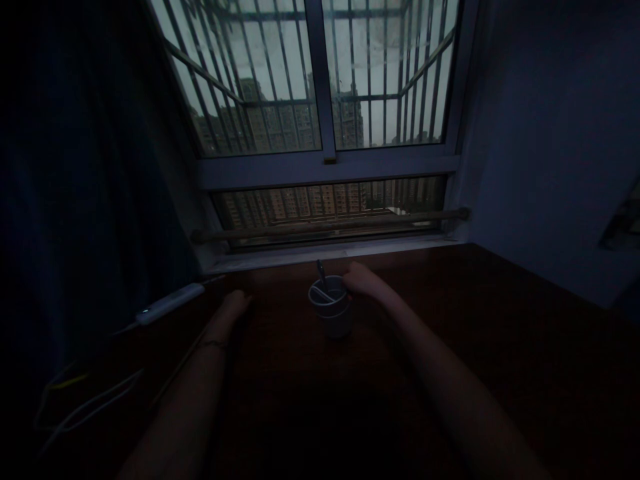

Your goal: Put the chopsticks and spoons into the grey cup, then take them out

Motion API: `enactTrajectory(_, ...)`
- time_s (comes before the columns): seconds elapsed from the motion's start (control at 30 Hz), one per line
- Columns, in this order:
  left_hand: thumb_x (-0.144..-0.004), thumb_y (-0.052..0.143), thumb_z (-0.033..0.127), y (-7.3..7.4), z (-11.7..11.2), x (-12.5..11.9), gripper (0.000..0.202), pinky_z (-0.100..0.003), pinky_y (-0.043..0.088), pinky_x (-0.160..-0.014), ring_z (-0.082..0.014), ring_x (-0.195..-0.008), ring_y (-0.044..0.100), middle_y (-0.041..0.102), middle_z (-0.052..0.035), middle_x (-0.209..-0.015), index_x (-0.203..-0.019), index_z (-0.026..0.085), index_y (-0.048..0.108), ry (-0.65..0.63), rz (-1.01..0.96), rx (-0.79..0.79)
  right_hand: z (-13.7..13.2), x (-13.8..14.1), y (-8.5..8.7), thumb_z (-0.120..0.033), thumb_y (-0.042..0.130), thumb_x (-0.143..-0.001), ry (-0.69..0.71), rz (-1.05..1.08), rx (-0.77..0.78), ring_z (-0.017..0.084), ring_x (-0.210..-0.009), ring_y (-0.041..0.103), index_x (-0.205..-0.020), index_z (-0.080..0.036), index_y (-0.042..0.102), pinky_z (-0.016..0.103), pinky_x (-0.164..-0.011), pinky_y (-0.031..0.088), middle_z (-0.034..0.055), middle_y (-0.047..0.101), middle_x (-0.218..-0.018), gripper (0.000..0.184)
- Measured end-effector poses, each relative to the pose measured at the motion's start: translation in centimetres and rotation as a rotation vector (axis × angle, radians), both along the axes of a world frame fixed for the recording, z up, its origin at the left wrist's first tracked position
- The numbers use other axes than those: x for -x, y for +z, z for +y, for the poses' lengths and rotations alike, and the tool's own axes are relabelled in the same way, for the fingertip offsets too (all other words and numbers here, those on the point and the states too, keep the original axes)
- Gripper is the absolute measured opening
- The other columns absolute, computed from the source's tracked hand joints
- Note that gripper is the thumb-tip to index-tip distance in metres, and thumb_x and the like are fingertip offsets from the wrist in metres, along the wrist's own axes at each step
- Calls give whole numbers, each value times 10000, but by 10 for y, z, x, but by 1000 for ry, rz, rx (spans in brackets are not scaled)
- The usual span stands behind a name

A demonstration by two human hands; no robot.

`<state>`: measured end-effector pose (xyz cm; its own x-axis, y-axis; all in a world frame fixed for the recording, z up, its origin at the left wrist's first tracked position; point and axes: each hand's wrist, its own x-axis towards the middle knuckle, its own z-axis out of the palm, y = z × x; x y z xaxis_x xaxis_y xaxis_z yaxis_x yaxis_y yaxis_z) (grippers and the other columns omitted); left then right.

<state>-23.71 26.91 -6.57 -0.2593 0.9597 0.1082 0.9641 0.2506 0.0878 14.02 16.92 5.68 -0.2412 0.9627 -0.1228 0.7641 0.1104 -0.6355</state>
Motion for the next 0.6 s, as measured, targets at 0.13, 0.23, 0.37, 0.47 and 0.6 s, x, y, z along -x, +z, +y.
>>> enactTrajectory(0.13, -822, 507, 307, -6, -1, -5, 346, -302, 476, -775, -288, -991, 603, 631, -195, -1057, -1019, 50, 629, 1, -20, 58, -5, 1, 3, -65, 448, -736, -27, 19, 12, 88, -420, 404, -517, -95, 520, 216, -435, 298, 20, 464, -446, 233)
enactTrajectory(0.23, -805, 531, 314, -7, -3, -7, 350, -297, 466, -797, -288, -1013, 593, 630, -193, -1059, -1022, 55, 625, -31, -32, 60, -9, 2, 7, -64, 449, -741, -25, -7, 11, 94, -433, 413, -503, -98, 507, 220, -447, 307, 21, 452, -443, 247)
enactTrajectory(0.37, -792, 542, 295, -8, -3, -8, 302, -298, 462, -784, -283, -990, 601, 636, -192, -1030, -968, 67, 633, -47, -41, 43, -10, 3, 7, -61, 444, -741, -2, -25, 12, 96, -434, 406, -496, -100, 499, 224, -453, 307, 25, 453, -449, 255)
enactTrajectory(0.47, -784, 558, 289, -9, -4, -7, 279, -289, 459, -761, -269, -976, 606, 640, -169, -1022, -970, 91, 622, -43, -68, 7, -8, 3, 5, -64, 451, -739, -10, -4, 23, 91, -414, 394, -489, -103, 491, 220, -437, 291, 21, 444, -434, 257)
enactTrajectory(0.6, -786, 568, 285, -8, -5, -8, 259, -274, 451, -763, -253, -992, 602, 634, -161, -1056, -969, 109, 617, -50, -65, 10, -6, 3, 4, -69, 447, -750, -20, 8, 21, 85, -406, 393, -486, -104, 489, 213, -437, 296, 20, 445, -432, 269)
